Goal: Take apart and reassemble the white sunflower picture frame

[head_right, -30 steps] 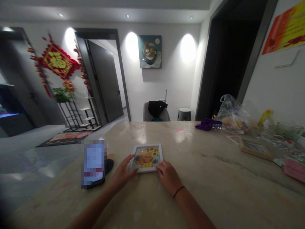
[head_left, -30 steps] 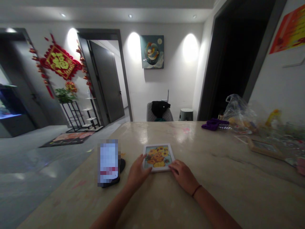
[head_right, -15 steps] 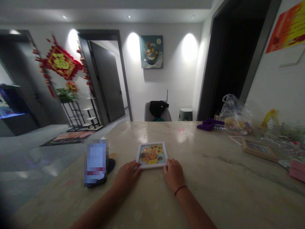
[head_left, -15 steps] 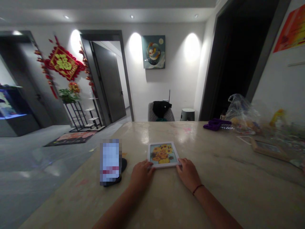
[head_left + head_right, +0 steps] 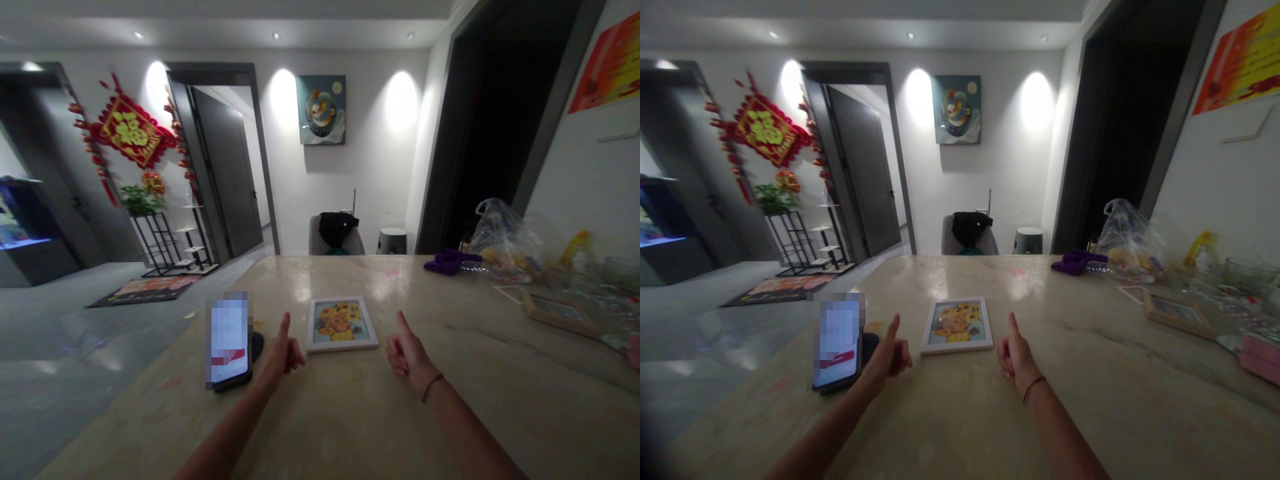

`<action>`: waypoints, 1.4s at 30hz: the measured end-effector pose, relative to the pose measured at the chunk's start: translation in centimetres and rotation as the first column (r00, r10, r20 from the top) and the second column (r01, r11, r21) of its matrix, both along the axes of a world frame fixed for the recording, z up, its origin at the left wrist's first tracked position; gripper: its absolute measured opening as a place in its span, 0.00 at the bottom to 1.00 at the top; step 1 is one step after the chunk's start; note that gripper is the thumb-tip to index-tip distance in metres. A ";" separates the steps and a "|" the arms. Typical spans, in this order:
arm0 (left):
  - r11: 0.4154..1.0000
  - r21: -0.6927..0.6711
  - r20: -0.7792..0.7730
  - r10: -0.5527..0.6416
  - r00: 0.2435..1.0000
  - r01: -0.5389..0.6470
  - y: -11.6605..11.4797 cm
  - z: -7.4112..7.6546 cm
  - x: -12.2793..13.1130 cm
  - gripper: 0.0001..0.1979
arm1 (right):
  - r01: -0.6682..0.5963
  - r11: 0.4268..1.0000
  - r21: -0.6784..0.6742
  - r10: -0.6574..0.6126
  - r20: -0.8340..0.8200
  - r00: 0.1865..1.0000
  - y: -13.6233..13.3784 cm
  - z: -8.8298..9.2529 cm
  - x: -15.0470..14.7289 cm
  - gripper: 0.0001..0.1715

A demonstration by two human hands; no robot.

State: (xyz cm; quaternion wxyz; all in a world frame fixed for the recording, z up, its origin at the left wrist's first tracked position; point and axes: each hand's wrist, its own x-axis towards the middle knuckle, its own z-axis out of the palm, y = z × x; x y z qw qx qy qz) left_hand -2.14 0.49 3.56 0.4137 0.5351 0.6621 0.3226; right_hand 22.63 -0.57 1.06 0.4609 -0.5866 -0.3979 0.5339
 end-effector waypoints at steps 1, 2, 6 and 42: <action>0.995 -0.095 0.118 -0.026 0.993 0.037 0.1 0.0 0.0 0.39 | -0.105 0.992 -0.074 0.091 -0.170 0.981 0.0 0.0 0.0 0.38; 0.981 -0.177 0.203 -0.044 0.978 0.081 0.1 -0.2 0.0 0.38 | -0.199 0.972 -0.125 0.155 -0.296 0.943 -0.1 0.0 0.0 0.39; 0.950 -0.286 0.342 -0.024 0.939 0.128 0.4 -0.9 0.2 0.37 | -0.262 0.938 -0.229 0.160 -0.384 0.909 0.1 -0.7 -0.6 0.39; 0.873 0.461 -0.525 0.123 0.842 0.160 0.0 -3.2 0.9 0.27 | 0.133 0.988 0.077 -0.093 -0.392 0.915 0.5 -2.3 -1.7 0.11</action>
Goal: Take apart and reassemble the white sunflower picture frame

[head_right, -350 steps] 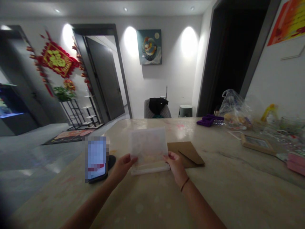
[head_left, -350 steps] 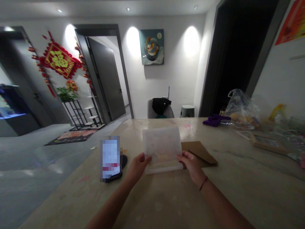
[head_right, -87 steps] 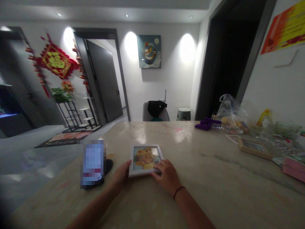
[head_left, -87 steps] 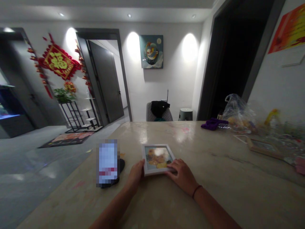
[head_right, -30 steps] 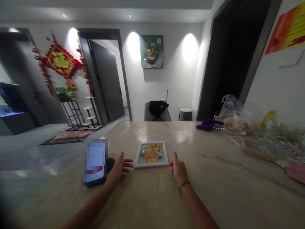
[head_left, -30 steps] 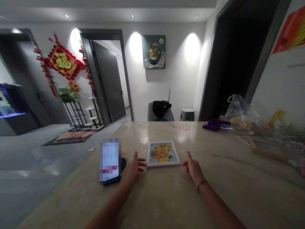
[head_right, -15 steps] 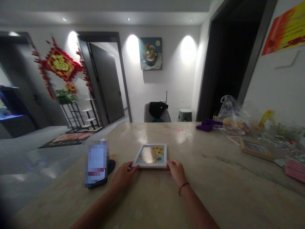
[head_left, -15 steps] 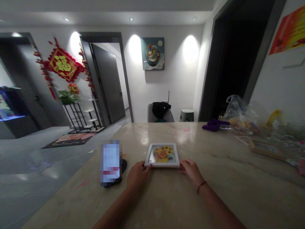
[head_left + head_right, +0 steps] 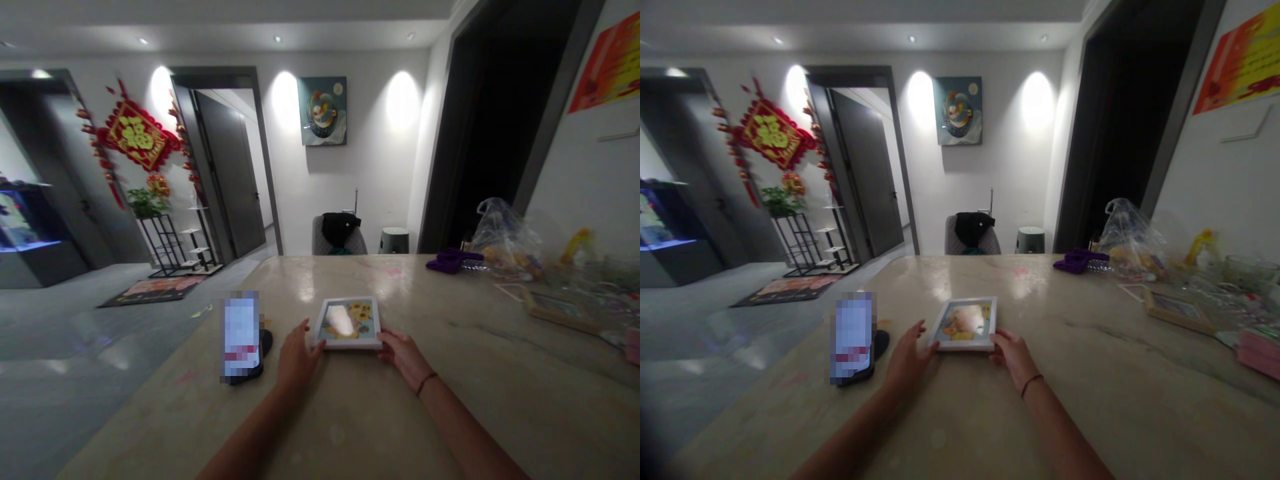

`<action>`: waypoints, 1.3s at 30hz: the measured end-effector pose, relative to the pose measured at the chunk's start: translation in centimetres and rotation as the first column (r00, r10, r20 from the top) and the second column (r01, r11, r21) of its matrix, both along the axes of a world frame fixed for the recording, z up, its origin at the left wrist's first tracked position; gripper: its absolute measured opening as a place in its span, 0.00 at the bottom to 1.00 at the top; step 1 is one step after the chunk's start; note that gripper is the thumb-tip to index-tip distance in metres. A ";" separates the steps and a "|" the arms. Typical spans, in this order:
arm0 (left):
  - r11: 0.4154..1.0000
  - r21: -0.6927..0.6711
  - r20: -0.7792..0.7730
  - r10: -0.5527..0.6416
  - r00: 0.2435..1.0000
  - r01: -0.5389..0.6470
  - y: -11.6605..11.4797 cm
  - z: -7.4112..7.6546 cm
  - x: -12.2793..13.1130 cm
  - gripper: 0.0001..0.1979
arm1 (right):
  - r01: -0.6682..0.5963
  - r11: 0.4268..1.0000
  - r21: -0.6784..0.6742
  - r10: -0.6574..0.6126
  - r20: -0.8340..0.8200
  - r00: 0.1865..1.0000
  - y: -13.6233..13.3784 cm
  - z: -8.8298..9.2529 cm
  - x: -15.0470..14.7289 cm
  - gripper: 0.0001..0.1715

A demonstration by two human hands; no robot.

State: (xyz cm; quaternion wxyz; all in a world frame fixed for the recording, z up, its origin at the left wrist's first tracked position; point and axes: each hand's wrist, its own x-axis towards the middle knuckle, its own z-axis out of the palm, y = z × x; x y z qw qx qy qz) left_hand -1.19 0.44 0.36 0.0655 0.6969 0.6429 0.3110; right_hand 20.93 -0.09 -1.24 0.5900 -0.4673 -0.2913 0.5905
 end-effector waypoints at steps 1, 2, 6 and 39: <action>0.996 0.069 -0.013 -0.048 0.999 0.049 -0.2 0.2 0.1 0.24 | 0.020 0.999 0.028 -0.020 0.001 1.000 -0.1 0.1 -0.2 0.13; 0.987 0.120 -0.019 -0.110 0.994 0.111 -0.4 0.4 0.2 0.21 | 0.034 0.998 0.057 -0.034 -0.006 0.999 -0.2 0.3 -0.4 0.14; 0.946 0.130 -0.003 -0.300 0.954 0.298 -1.3 1.3 0.8 0.16 | 0.109 0.983 0.146 -0.100 -0.065 0.993 -0.7 1.2 -1.2 0.19; 0.855 -0.068 0.975 -0.052 0.216 0.514 0.1 3.1 -1.0 0.39 | -0.367 0.813 0.452 -0.171 0.788 0.591 -2.6 0.5 -3.7 0.21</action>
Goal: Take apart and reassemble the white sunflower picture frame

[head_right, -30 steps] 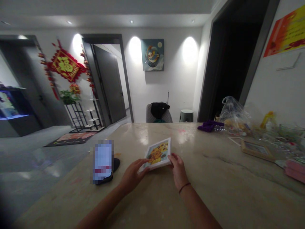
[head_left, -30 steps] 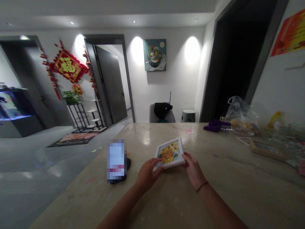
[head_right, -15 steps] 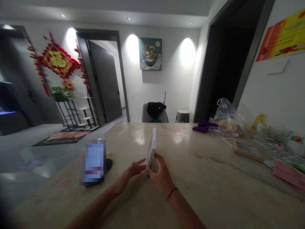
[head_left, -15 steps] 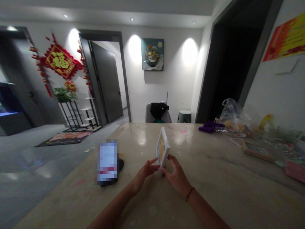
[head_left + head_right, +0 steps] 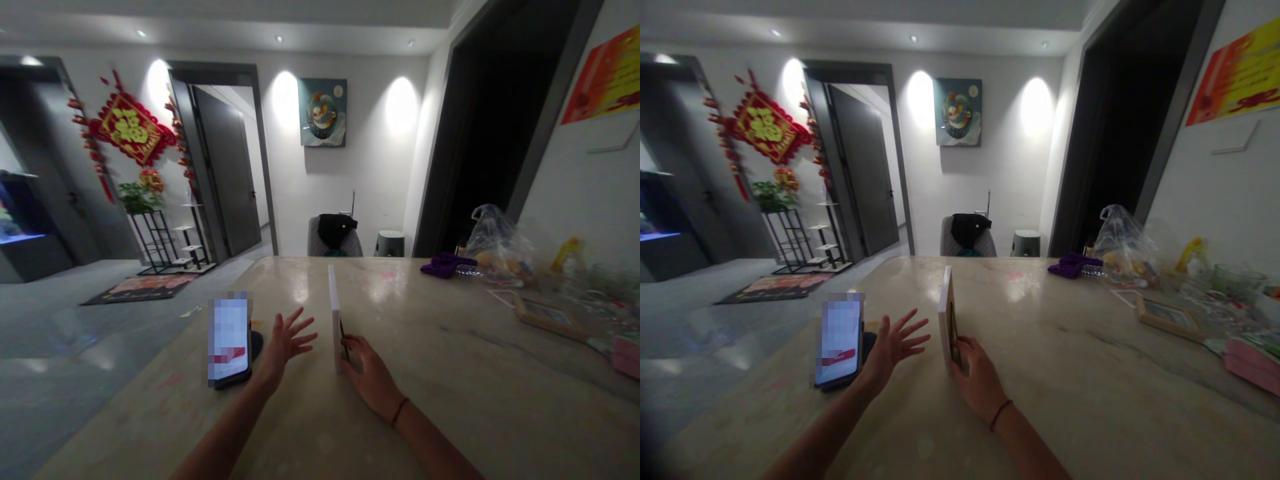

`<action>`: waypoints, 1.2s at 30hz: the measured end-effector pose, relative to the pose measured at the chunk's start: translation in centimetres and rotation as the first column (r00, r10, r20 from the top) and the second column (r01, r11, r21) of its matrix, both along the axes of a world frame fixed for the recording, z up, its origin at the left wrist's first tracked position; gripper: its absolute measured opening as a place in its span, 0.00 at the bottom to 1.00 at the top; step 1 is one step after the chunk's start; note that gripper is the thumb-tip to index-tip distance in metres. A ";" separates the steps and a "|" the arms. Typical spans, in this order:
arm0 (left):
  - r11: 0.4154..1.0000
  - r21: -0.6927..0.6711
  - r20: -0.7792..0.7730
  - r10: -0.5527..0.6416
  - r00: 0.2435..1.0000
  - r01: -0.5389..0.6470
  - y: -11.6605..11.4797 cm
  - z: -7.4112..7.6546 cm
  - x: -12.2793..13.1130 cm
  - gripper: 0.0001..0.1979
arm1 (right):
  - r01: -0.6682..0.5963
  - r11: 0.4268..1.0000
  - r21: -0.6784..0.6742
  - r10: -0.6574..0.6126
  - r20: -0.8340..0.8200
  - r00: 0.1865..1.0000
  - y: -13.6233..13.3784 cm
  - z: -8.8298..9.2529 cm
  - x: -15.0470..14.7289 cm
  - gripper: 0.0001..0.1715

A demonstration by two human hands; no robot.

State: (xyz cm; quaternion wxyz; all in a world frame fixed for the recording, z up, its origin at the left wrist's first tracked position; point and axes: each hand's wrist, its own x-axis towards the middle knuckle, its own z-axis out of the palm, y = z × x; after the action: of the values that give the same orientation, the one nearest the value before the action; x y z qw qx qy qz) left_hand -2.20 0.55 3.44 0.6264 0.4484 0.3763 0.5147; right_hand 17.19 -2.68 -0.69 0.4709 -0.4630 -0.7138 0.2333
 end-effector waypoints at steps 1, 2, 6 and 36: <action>1.000 -0.002 0.002 0.000 1.000 0.000 0.0 -0.1 0.0 0.38 | -0.009 1.000 -0.001 0.009 -0.003 1.000 0.1 0.0 0.0 0.21; 1.000 -0.006 0.004 0.002 1.000 -0.002 0.0 -0.2 0.0 0.38 | -0.012 1.000 -0.005 0.012 -0.007 1.000 0.1 0.0 0.0 0.21; 1.000 -0.022 -0.003 0.001 1.000 -0.001 0.2 -0.4 -0.3 0.37 | -0.001 1.000 -0.027 0.001 -0.032 0.999 0.2 -0.3 0.0 0.22; 0.923 -0.171 0.115 -0.328 0.938 0.343 -0.2 -2.9 2.4 0.36 | 0.046 0.980 -0.193 -0.120 -0.392 0.912 1.1 -2.0 -1.5 0.21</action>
State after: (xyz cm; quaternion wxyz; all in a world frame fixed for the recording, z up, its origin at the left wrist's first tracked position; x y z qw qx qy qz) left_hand 0.22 0.36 0.54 0.7601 0.4228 0.3143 0.3803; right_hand 15.66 -1.62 -2.67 0.5732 -0.4757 -0.5576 0.3663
